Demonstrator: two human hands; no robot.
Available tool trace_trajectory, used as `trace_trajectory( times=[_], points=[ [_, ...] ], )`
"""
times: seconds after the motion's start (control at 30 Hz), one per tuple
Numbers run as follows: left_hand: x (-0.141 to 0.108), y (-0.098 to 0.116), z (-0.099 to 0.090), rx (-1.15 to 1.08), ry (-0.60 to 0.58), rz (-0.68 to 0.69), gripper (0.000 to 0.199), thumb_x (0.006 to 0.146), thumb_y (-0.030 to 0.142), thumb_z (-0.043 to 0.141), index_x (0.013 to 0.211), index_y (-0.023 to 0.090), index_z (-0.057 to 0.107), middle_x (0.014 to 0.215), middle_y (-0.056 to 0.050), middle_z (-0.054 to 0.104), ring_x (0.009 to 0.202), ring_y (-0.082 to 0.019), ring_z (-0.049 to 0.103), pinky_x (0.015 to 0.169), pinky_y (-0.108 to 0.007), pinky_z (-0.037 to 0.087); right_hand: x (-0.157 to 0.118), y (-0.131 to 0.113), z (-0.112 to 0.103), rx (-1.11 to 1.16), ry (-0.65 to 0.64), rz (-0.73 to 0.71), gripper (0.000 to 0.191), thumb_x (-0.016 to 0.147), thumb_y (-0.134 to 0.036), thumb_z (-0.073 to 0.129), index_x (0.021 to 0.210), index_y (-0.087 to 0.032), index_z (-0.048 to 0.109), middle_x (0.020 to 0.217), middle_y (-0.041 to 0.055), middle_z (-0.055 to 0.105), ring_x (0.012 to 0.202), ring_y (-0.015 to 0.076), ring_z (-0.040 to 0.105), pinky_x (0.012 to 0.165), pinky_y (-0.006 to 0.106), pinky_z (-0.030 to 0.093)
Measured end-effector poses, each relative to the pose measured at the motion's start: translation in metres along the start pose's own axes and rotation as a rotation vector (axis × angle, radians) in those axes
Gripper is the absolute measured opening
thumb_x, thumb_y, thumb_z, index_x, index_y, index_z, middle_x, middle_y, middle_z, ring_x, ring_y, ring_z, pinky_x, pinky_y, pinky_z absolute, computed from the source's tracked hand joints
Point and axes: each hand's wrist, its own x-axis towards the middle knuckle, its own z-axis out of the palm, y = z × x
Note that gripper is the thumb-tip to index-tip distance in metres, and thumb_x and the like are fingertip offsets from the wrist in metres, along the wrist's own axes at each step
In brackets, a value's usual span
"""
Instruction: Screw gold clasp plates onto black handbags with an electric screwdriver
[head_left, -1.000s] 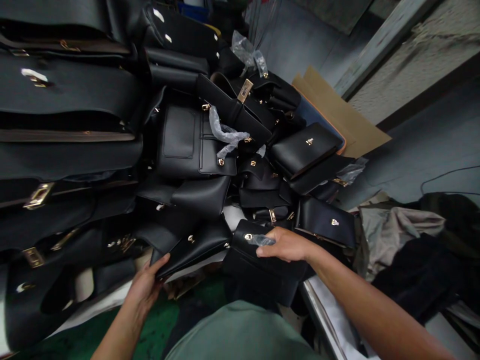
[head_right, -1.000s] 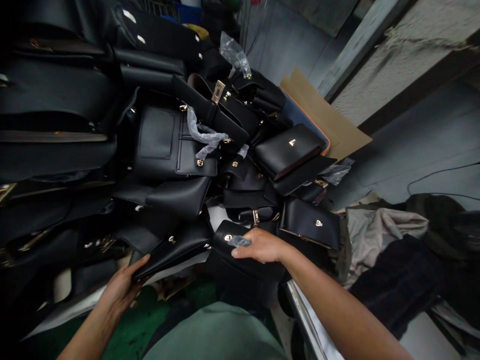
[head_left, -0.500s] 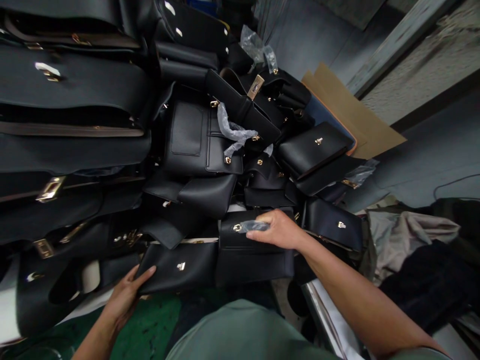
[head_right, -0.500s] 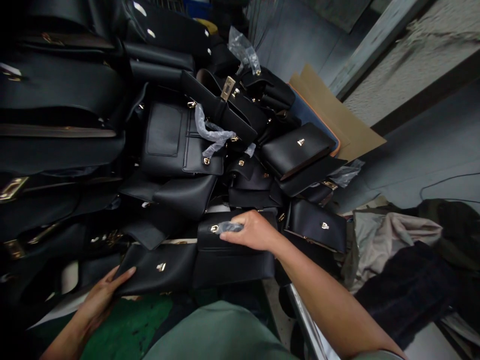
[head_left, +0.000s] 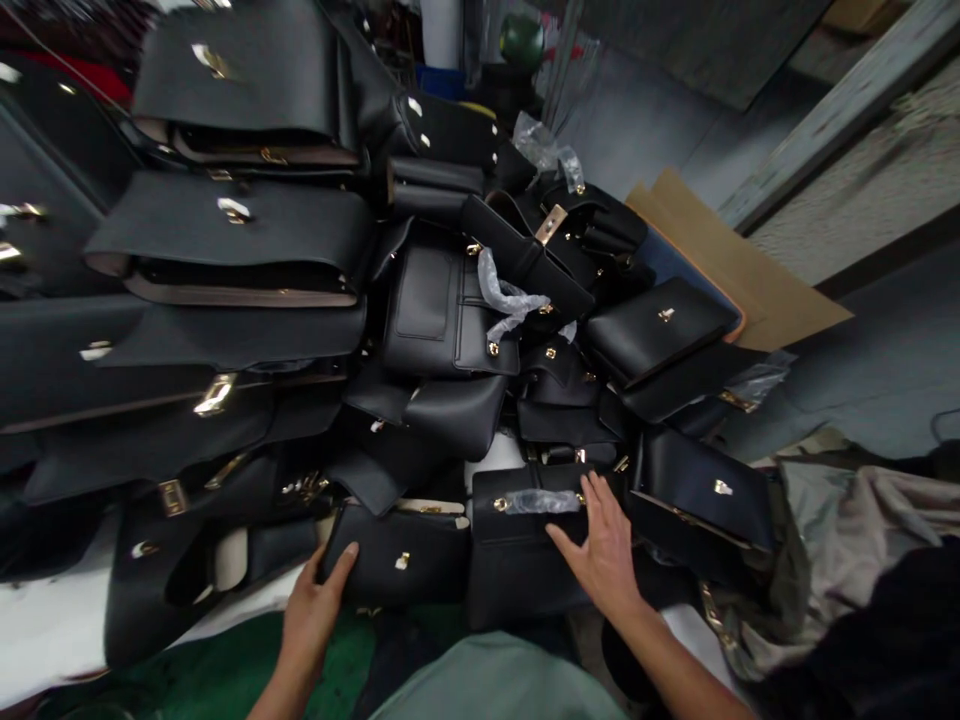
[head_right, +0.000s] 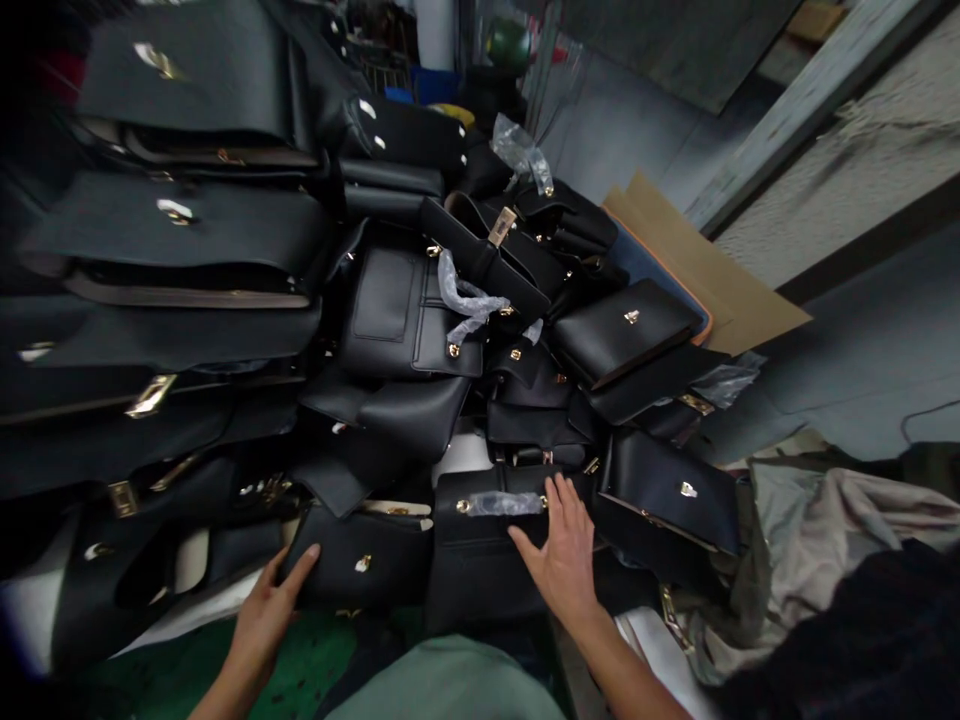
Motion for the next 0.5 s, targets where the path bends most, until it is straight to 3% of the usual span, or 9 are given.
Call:
trace_trajectory(
  times=[0.13,0.23,0.37,0.5],
  points=[
    [-0.003,0.009,0.002,0.053,0.024,-0.037,0.091,0.072,0.072,0.064,0.137,0.008,0.055,0.126,-0.022,0.065,0.117,-0.041,0.064,0.106,-0.055,0.047,0.004,-0.003,0.05,0.035,0.034,0.032,0.064,0.092,-0.048,0.062,0.148,-0.023,0.044,0.154,0.0167,0.045,0.141,0.0396,0.04,0.109,0.059,0.038],
    [-0.006,0.013,-0.004,-0.01,-0.037,-0.059,0.088,0.074,0.07,0.064,0.138,0.01,0.055,0.116,-0.019,0.069,0.108,-0.038,0.068,0.098,-0.051,0.053,0.02,-0.012,0.062,0.082,0.037,0.062,0.052,0.092,-0.041,0.059,0.141,-0.022,0.053,0.153,0.0157,0.045,0.142,0.039,0.039,0.106,0.059,0.04],
    [-0.011,0.01,-0.015,-0.021,-0.046,-0.056,0.083,0.073,0.068,0.069,0.137,0.017,0.057,0.105,-0.014,0.073,0.095,-0.035,0.071,0.082,-0.045,0.059,0.014,-0.011,0.041,0.092,0.029,0.07,0.063,0.093,-0.05,0.06,0.146,-0.021,0.047,0.158,0.0179,0.039,0.144,0.0392,0.037,0.109,0.06,0.038],
    [-0.012,0.003,-0.019,-0.033,-0.051,-0.033,0.083,0.072,0.067,0.07,0.136,0.015,0.059,0.105,-0.013,0.073,0.092,-0.033,0.071,0.081,-0.043,0.058,-0.024,-0.006,0.007,0.057,0.022,-0.013,0.084,0.09,-0.059,0.062,0.157,-0.02,0.029,0.161,0.0188,0.035,0.149,0.0396,0.031,0.113,0.061,0.035]
  ],
)
